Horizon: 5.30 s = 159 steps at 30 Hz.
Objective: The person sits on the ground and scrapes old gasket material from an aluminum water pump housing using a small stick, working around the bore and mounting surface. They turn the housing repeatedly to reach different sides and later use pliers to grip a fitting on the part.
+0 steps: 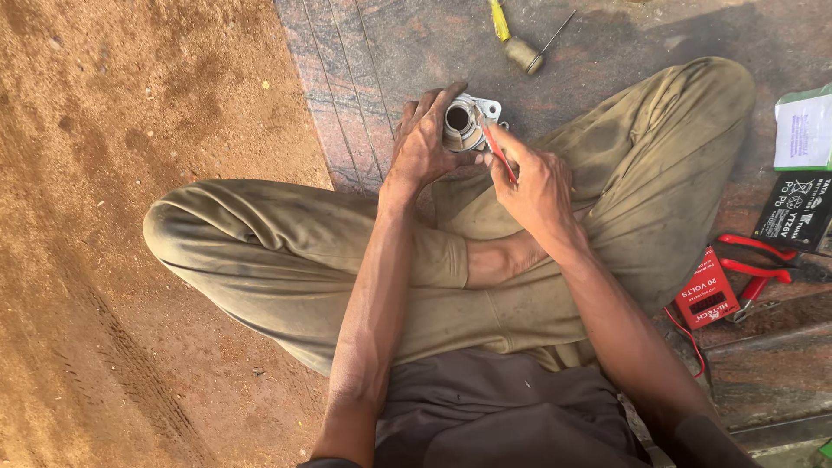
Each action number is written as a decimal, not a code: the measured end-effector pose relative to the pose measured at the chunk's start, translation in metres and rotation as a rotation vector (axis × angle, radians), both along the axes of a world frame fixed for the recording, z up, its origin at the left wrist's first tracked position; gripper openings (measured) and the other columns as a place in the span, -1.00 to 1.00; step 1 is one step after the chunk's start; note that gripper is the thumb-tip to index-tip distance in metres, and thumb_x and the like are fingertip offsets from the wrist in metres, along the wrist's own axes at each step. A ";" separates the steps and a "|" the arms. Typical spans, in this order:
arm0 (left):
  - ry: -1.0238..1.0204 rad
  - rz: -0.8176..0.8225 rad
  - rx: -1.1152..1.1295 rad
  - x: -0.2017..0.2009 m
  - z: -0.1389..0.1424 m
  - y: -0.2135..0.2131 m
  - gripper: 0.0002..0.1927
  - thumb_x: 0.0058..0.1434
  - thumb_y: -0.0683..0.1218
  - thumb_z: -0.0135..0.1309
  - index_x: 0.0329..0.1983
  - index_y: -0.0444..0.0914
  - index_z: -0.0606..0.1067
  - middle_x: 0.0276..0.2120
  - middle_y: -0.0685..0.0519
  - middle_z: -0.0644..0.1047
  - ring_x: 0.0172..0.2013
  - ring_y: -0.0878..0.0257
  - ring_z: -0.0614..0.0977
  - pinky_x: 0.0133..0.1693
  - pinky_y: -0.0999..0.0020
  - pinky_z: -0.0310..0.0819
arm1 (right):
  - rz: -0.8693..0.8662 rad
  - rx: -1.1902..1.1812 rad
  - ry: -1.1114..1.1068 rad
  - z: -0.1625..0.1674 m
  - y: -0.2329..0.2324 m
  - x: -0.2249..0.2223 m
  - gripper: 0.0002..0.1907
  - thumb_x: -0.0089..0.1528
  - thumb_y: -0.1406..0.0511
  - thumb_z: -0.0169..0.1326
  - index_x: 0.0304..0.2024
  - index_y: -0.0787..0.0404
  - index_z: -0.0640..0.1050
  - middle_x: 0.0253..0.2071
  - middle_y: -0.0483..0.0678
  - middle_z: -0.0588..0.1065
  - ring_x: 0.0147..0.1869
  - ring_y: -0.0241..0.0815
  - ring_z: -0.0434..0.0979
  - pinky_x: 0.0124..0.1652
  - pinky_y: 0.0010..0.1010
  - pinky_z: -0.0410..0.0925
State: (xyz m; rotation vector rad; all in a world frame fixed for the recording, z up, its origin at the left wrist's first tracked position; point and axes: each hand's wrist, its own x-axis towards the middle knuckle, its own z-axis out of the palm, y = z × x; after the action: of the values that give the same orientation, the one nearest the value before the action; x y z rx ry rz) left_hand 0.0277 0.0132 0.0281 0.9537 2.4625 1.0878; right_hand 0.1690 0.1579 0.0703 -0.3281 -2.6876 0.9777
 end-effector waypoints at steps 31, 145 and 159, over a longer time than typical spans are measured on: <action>-0.044 0.064 -0.096 0.005 -0.003 0.006 0.24 -0.31 0.04 0.53 0.46 -0.17 0.16 0.25 -0.06 0.42 0.19 -0.20 0.41 0.19 0.00 0.37 | -0.023 -0.076 0.003 -0.018 -0.001 -0.025 -0.64 0.33 0.37 0.12 0.19 0.16 0.59 -0.40 0.31 0.47 -0.34 0.31 0.52 -0.33 -0.01 0.32; -0.018 0.008 0.071 -0.005 -0.028 -0.006 0.20 -0.39 -0.04 0.56 0.38 -0.29 0.24 0.17 -0.15 0.51 0.20 -0.01 0.50 0.25 0.00 0.17 | 0.052 0.012 0.078 0.007 -0.008 -0.046 -0.58 0.31 0.47 0.12 0.23 0.16 0.60 -0.26 0.24 0.55 -0.32 0.15 0.60 -0.31 -0.17 0.40; 0.080 0.018 0.036 -0.003 -0.049 -0.005 -0.01 -0.08 -0.16 0.40 0.45 -0.24 0.22 0.22 -0.13 0.51 0.24 -0.02 0.50 0.29 -0.14 0.08 | 0.098 -0.190 0.069 -0.008 -0.022 -0.047 -0.61 0.36 0.43 0.10 0.25 0.14 0.55 0.02 0.20 0.56 0.12 0.14 0.61 -0.04 -0.25 0.48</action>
State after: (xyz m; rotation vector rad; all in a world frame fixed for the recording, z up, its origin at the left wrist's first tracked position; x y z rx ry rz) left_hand 0.0245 0.0083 -0.0212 1.0060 2.5278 1.1250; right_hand 0.1215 0.1361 0.0623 -0.1970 -2.5748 1.2534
